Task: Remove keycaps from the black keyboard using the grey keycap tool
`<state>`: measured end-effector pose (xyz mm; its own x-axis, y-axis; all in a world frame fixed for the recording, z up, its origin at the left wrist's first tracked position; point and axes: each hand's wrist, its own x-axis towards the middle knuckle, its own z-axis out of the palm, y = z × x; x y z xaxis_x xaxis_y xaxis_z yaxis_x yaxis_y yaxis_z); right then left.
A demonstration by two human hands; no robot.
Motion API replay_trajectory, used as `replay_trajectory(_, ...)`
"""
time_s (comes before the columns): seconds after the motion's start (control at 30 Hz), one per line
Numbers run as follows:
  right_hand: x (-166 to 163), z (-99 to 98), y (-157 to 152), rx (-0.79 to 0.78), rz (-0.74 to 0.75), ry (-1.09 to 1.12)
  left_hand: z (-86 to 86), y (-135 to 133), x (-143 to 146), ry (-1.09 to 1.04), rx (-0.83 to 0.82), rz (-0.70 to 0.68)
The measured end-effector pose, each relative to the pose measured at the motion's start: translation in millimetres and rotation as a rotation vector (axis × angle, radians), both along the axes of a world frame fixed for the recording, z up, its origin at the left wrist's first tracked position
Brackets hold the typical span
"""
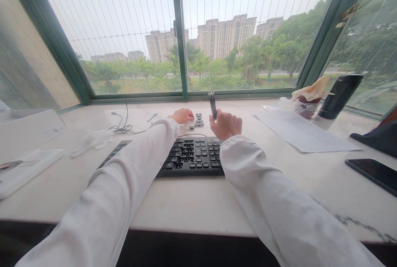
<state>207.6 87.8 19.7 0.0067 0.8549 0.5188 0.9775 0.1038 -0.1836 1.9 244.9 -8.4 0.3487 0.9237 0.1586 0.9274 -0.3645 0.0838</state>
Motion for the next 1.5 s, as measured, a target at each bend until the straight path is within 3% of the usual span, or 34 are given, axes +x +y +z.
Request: replay_trajectory(1.5, -0.2, 3.4, -3.1, -0.048, -0.019, 0.001, 1.7, 4.9, 7.3, 0.014, -0.035, 0.0)
